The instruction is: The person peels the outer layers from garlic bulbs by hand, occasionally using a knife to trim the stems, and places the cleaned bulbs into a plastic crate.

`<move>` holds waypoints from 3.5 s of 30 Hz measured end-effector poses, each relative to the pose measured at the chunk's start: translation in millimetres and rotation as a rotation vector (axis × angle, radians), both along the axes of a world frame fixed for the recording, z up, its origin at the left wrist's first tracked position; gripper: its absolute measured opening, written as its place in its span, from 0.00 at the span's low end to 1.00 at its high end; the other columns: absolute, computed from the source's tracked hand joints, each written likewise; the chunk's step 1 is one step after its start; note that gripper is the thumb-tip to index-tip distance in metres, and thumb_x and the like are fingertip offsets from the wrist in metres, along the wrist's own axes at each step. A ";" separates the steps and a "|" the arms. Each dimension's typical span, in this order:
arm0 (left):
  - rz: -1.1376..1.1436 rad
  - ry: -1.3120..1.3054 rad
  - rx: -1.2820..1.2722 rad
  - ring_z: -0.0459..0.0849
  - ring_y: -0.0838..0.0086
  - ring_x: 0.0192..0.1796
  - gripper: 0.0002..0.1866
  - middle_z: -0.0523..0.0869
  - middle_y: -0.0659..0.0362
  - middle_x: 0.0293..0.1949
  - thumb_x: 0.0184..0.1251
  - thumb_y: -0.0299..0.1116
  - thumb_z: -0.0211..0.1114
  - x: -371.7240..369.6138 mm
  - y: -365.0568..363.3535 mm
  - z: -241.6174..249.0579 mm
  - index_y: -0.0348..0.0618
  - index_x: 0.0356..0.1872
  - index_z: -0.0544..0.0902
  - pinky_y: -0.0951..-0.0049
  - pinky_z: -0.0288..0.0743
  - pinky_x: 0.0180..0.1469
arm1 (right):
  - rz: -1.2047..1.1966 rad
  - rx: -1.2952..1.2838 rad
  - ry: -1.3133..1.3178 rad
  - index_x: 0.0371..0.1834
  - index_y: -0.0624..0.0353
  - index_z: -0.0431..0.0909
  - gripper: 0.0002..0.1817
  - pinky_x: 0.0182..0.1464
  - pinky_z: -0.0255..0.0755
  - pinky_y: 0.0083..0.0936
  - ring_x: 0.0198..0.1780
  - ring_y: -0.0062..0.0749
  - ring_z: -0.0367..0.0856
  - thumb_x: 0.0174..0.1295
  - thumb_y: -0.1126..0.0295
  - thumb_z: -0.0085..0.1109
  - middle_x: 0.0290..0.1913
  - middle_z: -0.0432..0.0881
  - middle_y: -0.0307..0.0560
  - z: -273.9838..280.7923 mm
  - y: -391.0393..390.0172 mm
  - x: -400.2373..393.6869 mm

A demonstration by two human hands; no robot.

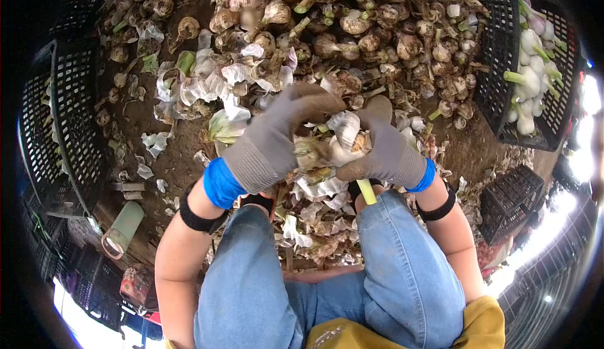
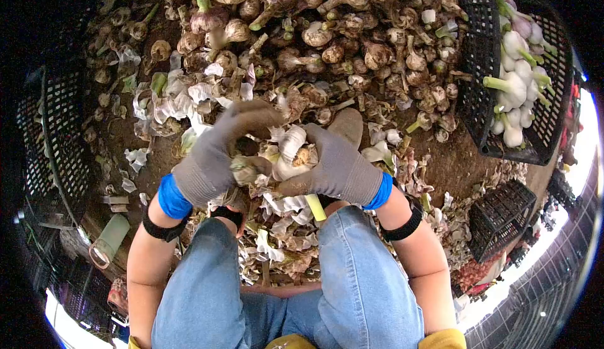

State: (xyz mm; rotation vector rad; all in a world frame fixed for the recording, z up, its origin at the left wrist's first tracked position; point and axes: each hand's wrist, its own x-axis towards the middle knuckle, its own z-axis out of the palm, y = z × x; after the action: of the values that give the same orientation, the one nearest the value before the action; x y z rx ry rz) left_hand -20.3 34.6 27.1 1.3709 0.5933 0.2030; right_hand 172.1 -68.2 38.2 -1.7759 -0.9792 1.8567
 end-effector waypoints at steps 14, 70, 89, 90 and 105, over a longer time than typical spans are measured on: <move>0.307 0.022 -0.269 0.80 0.77 0.39 0.11 0.82 0.61 0.37 0.58 0.23 0.64 5.2 7.1 -13.3 0.40 0.44 0.79 0.77 0.75 0.44 | 0.183 0.195 -0.376 0.45 0.63 0.75 0.36 0.51 0.70 0.33 0.48 0.44 0.76 0.35 0.51 0.76 0.43 0.76 0.54 7.8 -1.5 -6.4; 0.303 0.209 -0.404 0.79 0.77 0.40 0.18 0.83 0.56 0.39 0.64 0.38 0.64 1.9 -20.1 -9.3 0.34 0.47 0.77 0.74 0.75 0.44 | -0.043 0.732 -0.583 0.43 0.54 0.71 0.37 0.48 0.66 0.38 0.47 0.45 0.74 0.25 0.60 0.81 0.45 0.73 0.49 -13.6 3.5 -16.6; 0.292 0.251 -0.121 0.84 0.72 0.40 0.17 0.86 0.54 0.36 0.64 0.39 0.63 3.5 -26.9 -1.4 0.35 0.46 0.79 0.73 0.75 0.43 | 0.006 0.817 -0.592 0.49 0.55 0.67 0.42 0.45 0.68 0.39 0.44 0.47 0.73 0.26 0.63 0.81 0.44 0.71 0.52 -15.2 -3.8 -26.0; 0.272 0.278 -0.131 0.83 0.73 0.42 0.17 0.86 0.54 0.38 0.62 0.36 0.65 3.4 -26.6 -1.0 0.35 0.47 0.78 0.73 0.75 0.44 | 0.009 0.825 -0.584 0.48 0.56 0.67 0.41 0.45 0.68 0.38 0.44 0.46 0.73 0.26 0.63 0.82 0.44 0.71 0.51 -15.2 -3.8 -25.3; 0.224 0.169 0.160 0.78 0.55 0.44 0.16 0.77 0.50 0.41 0.47 0.20 0.62 -11.9 -20.0 -32.5 0.37 0.41 0.78 0.67 0.73 0.48 | -0.539 0.040 0.238 0.54 0.64 0.72 0.20 0.51 0.72 0.26 0.50 0.35 0.77 0.64 0.63 0.52 0.51 0.76 0.48 -55.6 -5.4 -7.7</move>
State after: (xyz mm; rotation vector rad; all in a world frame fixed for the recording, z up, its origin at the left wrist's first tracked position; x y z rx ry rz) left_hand -32.1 14.6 -5.3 1.4844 0.8893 0.3226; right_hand 164.4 -73.6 -17.4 -1.5502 -0.3925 1.6310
